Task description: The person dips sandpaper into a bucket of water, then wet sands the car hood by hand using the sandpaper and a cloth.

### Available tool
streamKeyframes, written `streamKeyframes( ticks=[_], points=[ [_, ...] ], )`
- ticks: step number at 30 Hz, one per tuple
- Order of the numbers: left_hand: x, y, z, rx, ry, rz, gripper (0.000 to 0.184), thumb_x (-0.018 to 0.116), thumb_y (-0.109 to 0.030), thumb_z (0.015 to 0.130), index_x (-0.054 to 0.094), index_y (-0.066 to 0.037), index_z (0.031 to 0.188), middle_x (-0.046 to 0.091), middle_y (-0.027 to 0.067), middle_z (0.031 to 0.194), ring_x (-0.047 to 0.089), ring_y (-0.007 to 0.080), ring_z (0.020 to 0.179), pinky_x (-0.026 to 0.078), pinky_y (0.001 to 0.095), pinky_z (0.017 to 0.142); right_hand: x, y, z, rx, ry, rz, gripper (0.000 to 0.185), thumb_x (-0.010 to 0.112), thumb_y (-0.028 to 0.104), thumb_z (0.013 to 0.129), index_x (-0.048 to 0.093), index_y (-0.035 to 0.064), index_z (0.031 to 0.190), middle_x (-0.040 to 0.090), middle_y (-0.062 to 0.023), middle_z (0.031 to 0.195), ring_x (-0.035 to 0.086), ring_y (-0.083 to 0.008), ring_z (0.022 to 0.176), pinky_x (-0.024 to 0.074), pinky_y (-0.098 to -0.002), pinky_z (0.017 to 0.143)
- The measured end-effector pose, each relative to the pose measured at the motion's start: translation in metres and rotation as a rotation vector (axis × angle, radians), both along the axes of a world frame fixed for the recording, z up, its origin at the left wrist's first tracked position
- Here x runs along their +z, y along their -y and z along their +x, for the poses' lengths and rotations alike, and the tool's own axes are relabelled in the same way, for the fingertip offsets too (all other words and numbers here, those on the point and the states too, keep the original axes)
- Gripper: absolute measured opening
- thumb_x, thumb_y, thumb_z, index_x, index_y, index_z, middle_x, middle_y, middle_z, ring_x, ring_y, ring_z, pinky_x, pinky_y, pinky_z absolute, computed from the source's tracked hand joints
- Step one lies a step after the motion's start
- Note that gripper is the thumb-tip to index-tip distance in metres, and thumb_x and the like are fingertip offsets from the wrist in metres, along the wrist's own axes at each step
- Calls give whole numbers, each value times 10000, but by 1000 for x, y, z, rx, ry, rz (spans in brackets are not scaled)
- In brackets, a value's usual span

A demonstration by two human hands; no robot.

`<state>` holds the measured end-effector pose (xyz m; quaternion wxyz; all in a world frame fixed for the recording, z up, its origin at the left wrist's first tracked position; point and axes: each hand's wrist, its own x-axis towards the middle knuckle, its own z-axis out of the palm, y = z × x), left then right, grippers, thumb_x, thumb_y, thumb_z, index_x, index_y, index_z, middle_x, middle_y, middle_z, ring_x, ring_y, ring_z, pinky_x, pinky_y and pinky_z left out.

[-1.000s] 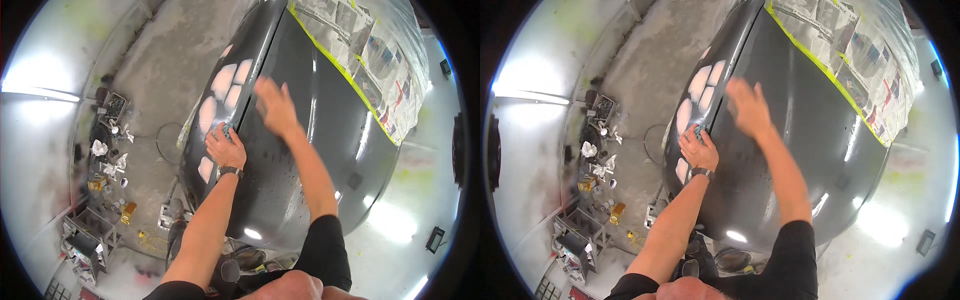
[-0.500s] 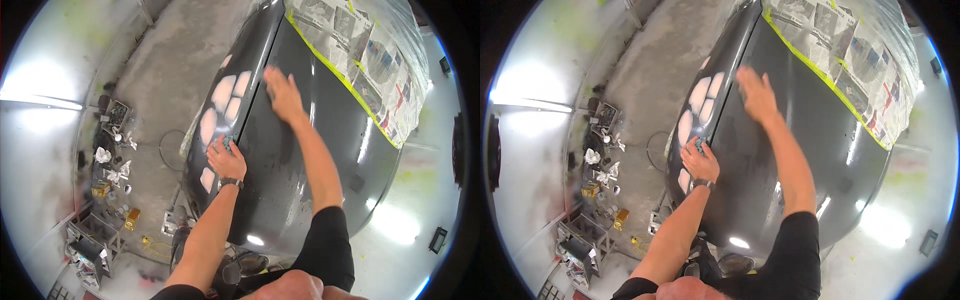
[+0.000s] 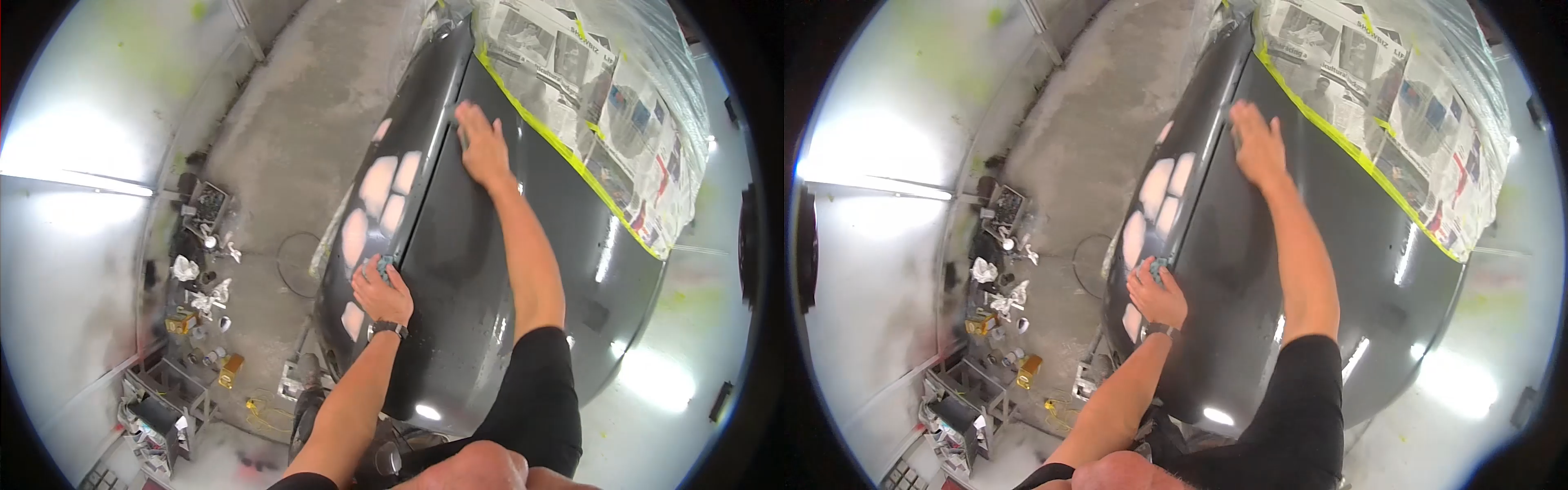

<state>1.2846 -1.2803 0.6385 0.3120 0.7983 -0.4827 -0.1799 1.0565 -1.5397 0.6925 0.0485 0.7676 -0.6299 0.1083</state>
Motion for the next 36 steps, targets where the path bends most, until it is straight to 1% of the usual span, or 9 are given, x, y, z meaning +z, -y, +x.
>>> streamKeyframes(
  ticks=[3, 6, 9, 16, 19, 22, 28, 32, 36],
  points=[
    [1, 0, 0, -12, -24, -3, 337, 646, -205, 1009, 645, -109, 1331, 607, 180, 1272, 565, 405, 1239, 451, 539, 1010, -16, 66, -9, -134, -92, -53, 520, 544, 254, 1100, 479, 92, 1590, 413, -98, 1706, 379, -331, 1576, 336, -644, 1238],
    [5, 0, -1, -6, 0, 0, 332, 652, -201, 1005, 645, -107, 1323, 606, 180, 1277, 567, 402, 1235, 452, 536, 1009, -23, 9, 20, -119, -50, -79, 559, 570, 279, 1084, 474, 79, 1596, 369, -87, 1736, 332, -285, 1607, 292, -620, 1272],
    [1, -1, 0, -25, -28, -15, 360, 646, -237, 1013, 635, -88, 1340, 591, 217, 1278, 561, 432, 1213, 458, 567, 987, -5, -55, 34, -38, -35, 88, 579, 565, 316, 1088, 461, 80, 1607, 358, -96, 1740, 329, -288, 1608, 296, -640, 1265],
    [-5, 0, -1, -18, 4, -55, 361, 645, -237, 1011, 636, -78, 1335, 584, 233, 1273, 556, 450, 1207, 456, 575, 986, 0, 118, -6, -275, -84, 55, 581, 521, 341, 1097, 435, 72, 1605, 368, -95, 1730, 306, -288, 1613, 303, -655, 1257],
    [-3, -1, -1, -21, -3, -27, 361, 641, -240, 1014, 631, -75, 1335, 583, 240, 1268, 553, 456, 1209, 455, 577, 989, -3, 102, 1, -292, -84, 6, 574, 510, 346, 1101, 435, 71, 1599, 375, -100, 1724, 327, -296, 1601, 305, -656, 1256],
    [4, 0, -1, -10, 22, -50, 344, 643, -226, 986, 663, -98, 1304, 624, 176, 1247, 576, 410, 1212, 454, 541, 1000, -9, 75, 0, -209, -87, -19, 575, 499, 357, 1104, 439, 58, 1592, 385, -117, 1714, 351, -311, 1584, 306, -653, 1255],
    [-3, 3, -4, 12, 22, -26, 370, 644, -236, 1006, 626, -87, 1344, 593, 236, 1247, 560, 455, 1196, 458, 579, 985, 1, 137, -8, -326, -86, 6, 609, 492, 408, 1103, 443, 46, 1590, 375, -119, 1717, 343, -307, 1587, 324, -632, 1240],
    [5, 1, 0, -34, 25, -77, 337, 628, -197, 988, 659, -79, 1302, 614, 210, 1241, 581, 437, 1184, 467, 548, 978, -9, 34, 1, -39, -80, -6, 691, 508, 431, 1096, 366, 53, 1657, 301, -127, 1762, 272, -320, 1627, 257, -612, 1292],
    [-8, -1, -2, -27, 54, -56, 341, 615, -243, 1036, 631, -72, 1331, 599, 220, 1247, 579, 449, 1156, 465, 560, 954, 2, -189, 58, 177, 13, 261, 790, 707, 376, 976, 402, 67, 1637, 351, -133, 1738, 317, -306, 1612, 258, -631, 1281]
  ],
)
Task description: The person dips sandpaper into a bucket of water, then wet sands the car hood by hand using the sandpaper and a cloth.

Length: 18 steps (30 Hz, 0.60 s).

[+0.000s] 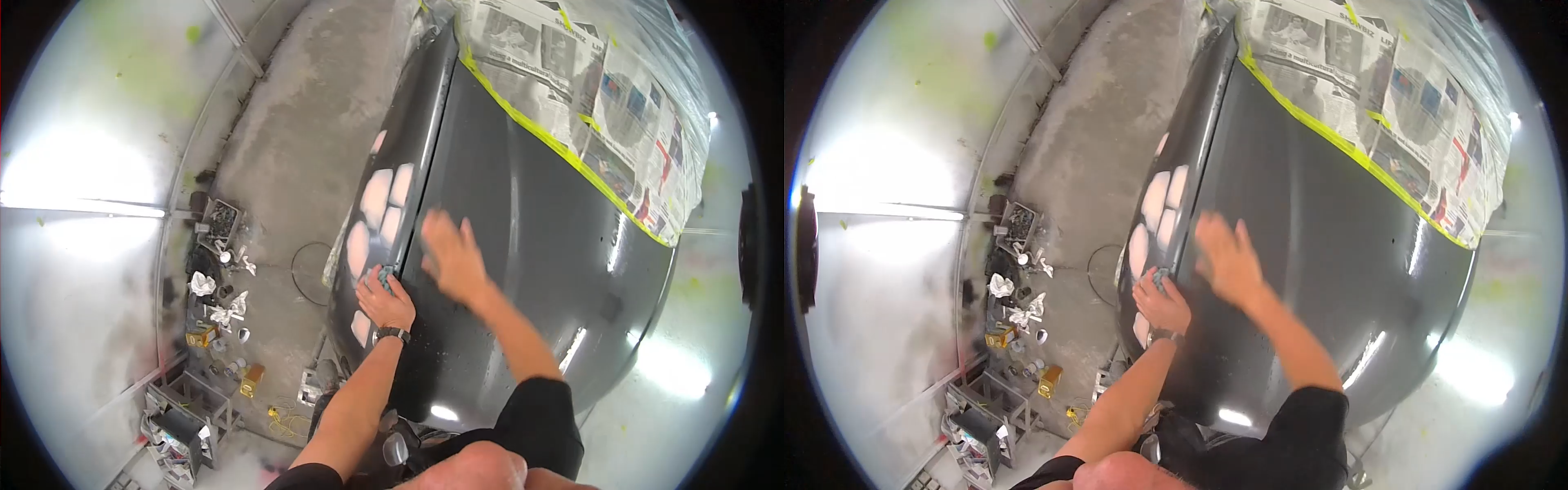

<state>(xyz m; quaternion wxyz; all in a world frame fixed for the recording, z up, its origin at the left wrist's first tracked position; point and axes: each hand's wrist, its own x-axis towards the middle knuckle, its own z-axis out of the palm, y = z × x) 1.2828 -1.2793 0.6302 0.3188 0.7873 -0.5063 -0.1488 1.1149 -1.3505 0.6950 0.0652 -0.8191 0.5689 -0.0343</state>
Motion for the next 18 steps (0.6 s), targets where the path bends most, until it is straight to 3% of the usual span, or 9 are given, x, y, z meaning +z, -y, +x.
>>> streamKeyframes(
  ticks=[1, 4, 7, 9, 12, 16, 18],
  points=[
    [4, 2, 0, 2, -9, -1, 338, 614, -229, 1029, 635, -70, 1327, 604, 216, 1245, 578, 441, 1176, 462, 555, 973, -7, -46, 7, 34, 33, 61, 814, 734, 376, 953, 408, 72, 1634, 361, -128, 1735, 325, -297, 1610, 256, -630, 1281],
    [15, 0, 0, -11, -24, 10, 334, 609, -201, 1017, 638, -64, 1321, 614, 207, 1243, 574, 425, 1221, 455, 548, 1012, 5, -29, -7, 92, 4, 42, 807, 718, 396, 959, 408, 77, 1632, 361, -118, 1737, 317, -274, 1616, 250, -631, 1286],
    [12, 2, 1, -13, -35, 30, 344, 603, -199, 1025, 628, -57, 1337, 610, 211, 1255, 566, 425, 1232, 455, 555, 1010, 10, 103, -34, -194, -48, -241, 682, 555, 405, 1069, 388, 64, 1635, 337, -139, 1737, 287, -293, 1621, 235, -650, 1288],
    [11, 2, -2, -15, -42, -9, 344, 605, -206, 1026, 630, -58, 1335, 613, 205, 1254, 569, 422, 1226, 456, 553, 1007, 8, 170, -51, -502, 28, -232, 663, 492, 403, 1107, 363, 38, 1646, 320, -150, 1746, 277, -307, 1622, 233, -648, 1286],
    [8, 1, 4, -8, 0, -5, 331, 613, -231, 1027, 637, -78, 1320, 611, 191, 1240, 585, 421, 1183, 477, 546, 968, -6, 98, -9, -322, -54, -298, 713, 524, 426, 1089, 346, 38, 1660, 296, -138, 1762, 256, -303, 1634, 215, -644, 1292],
    [8, 2, 2, -14, 0, -14, 328, 622, -241, 1024, 638, -91, 1316, 611, 183, 1233, 592, 418, 1174, 488, 548, 953, -22, -103, 42, -253, -20, 79, 780, 548, 465, 1062, 321, 48, 1681, 232, -129, 1792, 197, -289, 1661, 156, -621, 1315],
    [6, 6, -2, 5, -2, -19, 327, 616, -245, 1031, 640, -85, 1315, 615, 177, 1239, 593, 412, 1177, 485, 545, 960, -5, -90, 27, -261, -91, 92, 774, 537, 465, 1067, 317, 51, 1684, 225, -131, 1794, 194, -289, 1663, 146, -619, 1318]
  ],
)
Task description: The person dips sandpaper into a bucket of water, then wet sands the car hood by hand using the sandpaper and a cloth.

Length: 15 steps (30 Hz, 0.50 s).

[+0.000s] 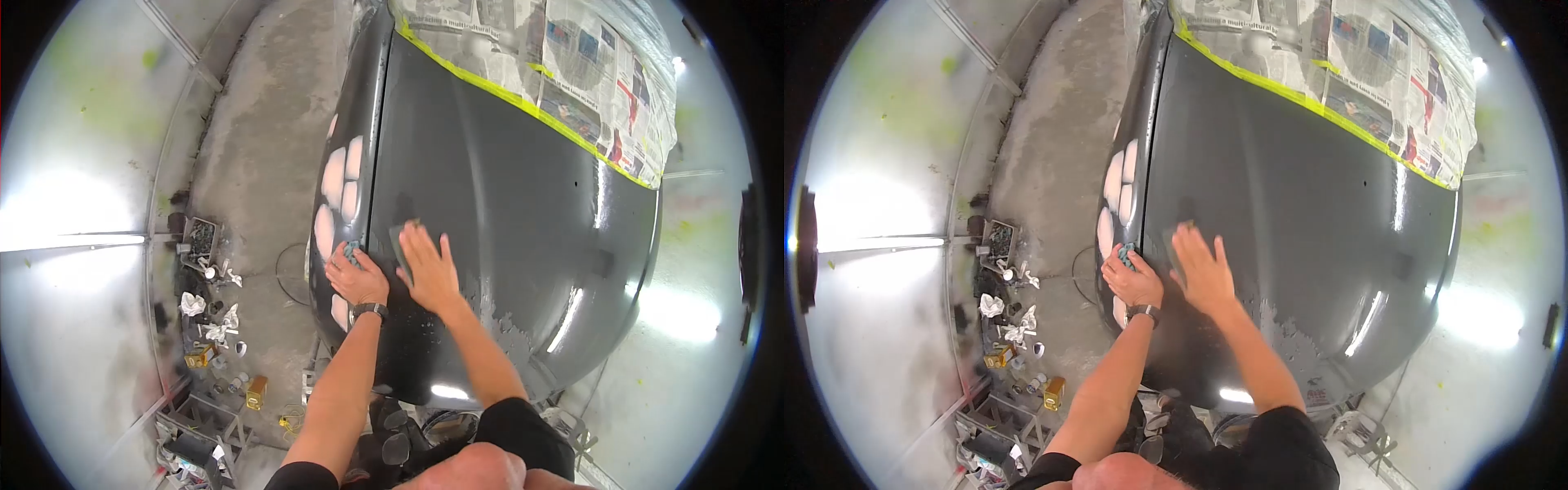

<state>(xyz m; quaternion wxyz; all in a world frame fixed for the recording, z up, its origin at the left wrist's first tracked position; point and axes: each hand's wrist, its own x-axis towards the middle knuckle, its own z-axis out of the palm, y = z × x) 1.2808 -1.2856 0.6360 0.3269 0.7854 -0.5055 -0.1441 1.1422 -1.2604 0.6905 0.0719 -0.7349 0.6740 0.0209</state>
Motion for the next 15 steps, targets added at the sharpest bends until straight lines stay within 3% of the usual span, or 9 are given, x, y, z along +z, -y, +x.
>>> streamKeyframes(
  ticks=[1, 3, 5, 8, 10, 13, 15],
  points=[
    [-1, -1, 0, 2, 12, 0, 324, 608, -248, 1038, 645, -80, 1312, 618, 168, 1246, 594, 409, 1182, 482, 544, 970, 8, 10, -5, -12, -21, 21, 772, 532, 465, 1069, 315, 53, 1686, 222, -132, 1795, 192, -288, 1664, 141, -617, 1320],
    [-7, -5, 2, 1, 18, 11, 329, 600, -254, 1047, 641, -86, 1327, 616, 156, 1271, 589, 401, 1207, 483, 538, 987, 2, 93, -37, -108, -1, -258, 734, 467, 432, 1111, 264, 45, 1701, 212, -143, 1795, 198, -310, 1658, 142, -623, 1318],
    [-1, -6, 2, 8, -7, 37, 330, 597, -256, 1049, 638, -92, 1332, 615, 155, 1275, 585, 399, 1216, 483, 534, 993, -1, 188, -70, -246, -27, -414, 687, 444, 436, 1124, 326, 20, 1658, 303, -163, 1751, 280, -338, 1617, 232, -657, 1277],
    [3, -5, 3, 21, -17, 56, 329, 599, -254, 1047, 639, -95, 1332, 615, 157, 1275, 582, 397, 1224, 480, 533, 1000, -4, 211, -81, -291, 20, -449, 673, 458, 441, 1120, 362, 15, 1631, 332, -168, 1733, 298, -344, 1606, 263, -668, 1255],
    [6, -3, -1, 21, -29, 65, 330, 600, -254, 1046, 640, -95, 1332, 616, 158, 1275, 580, 395, 1228, 476, 535, 1004, -3, 136, -75, -294, 6, -455, 682, 481, 431, 1114, 346, 17, 1639, 339, -175, 1724, 296, -339, 1605, 268, -658, 1243],
    [5, -4, 1, 19, -37, 68, 342, 599, -265, 1044, 640, -96, 1338, 618, 161, 1271, 577, 399, 1233, 467, 544, 1010, -14, -9, -61, -549, 74, -324, 665, 520, 340, 1111, 322, -4, 1646, 289, -211, 1738, 267, -371, 1616, 220, -669, 1250],
    [-2, -7, 3, 8, -21, 39, 340, 619, -258, 1032, 637, -102, 1334, 610, 180, 1253, 576, 412, 1215, 465, 552, 996, -26, -29, -69, -606, 21, -340, 651, 525, 319, 1110, 333, -11, 1638, 315, -220, 1722, 281, -384, 1608, 218, -671, 1251]
  ],
)
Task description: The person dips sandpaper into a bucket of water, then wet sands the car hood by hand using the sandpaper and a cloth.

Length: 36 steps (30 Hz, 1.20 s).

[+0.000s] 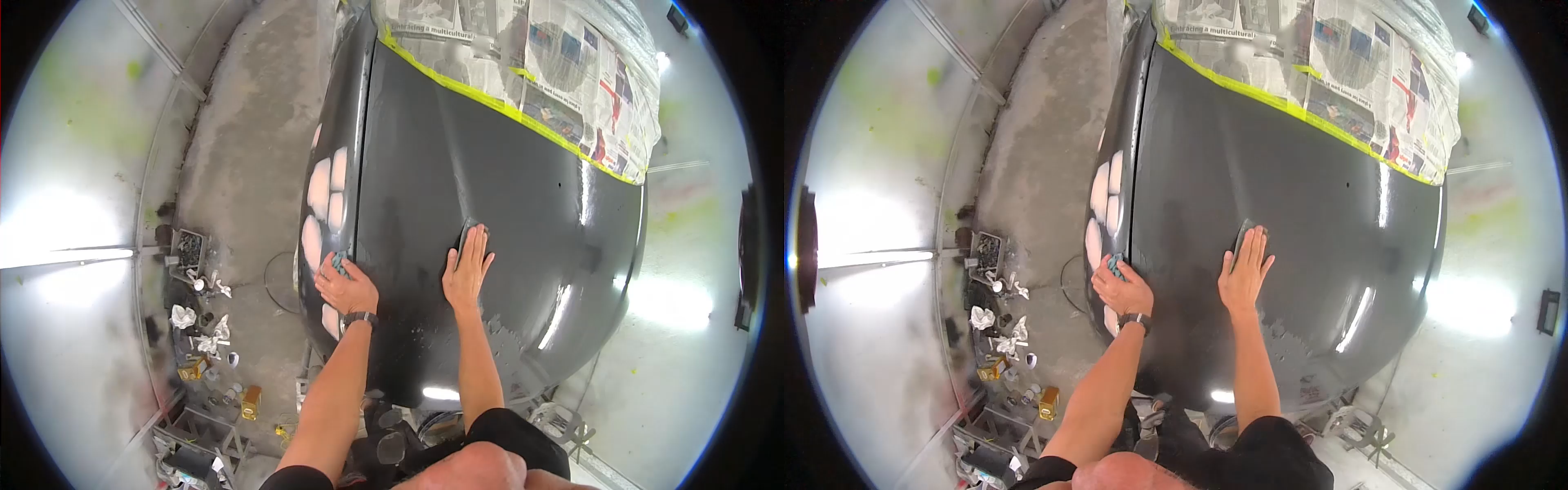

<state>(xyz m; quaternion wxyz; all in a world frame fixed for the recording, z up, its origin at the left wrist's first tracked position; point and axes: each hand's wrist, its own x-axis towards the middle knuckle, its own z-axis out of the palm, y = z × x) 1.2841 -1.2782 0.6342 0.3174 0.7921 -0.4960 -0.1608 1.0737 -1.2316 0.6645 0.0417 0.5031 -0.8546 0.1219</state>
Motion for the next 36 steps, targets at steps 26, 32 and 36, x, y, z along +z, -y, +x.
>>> streamKeyframes(
  ticks=[26, 32, 36],
  points=[
    [2, 6, 1, -55, 44, -86, 333, 566, -257, 1066, 625, -54, 1323, 599, 201, 1187, 579, 431, 1132, 464, 545, 955, 9, 80, 61, 1025, 93, 185, 754, 583, 449, 1044, 374, 71, 1662, 304, -94, 1770, 256, -270, 1641, 208, -593, 1310],
    [3, 4, -4, -41, 35, -84, 333, 558, -269, 1074, 632, -37, 1301, 619, 213, 1221, 586, 435, 1161, 462, 559, 998, 23, 204, -5, 185, -51, -98, 678, 487, 429, 1105, 373, 18, 1632, 337, -159, 1728, 281, -314, 1613, 272, -653, 1264],
    [-7, 8, -2, -21, 64, -90, 351, 564, -303, 1073, 635, -53, 1308, 625, 220, 1244, 594, 440, 1169, 471, 555, 1012, 19, 103, -4, -3, 61, -98, 681, 498, 416, 1104, 353, 21, 1640, 318, -165, 1735, 264, -319, 1618, 268, -656, 1262]
  ],
)
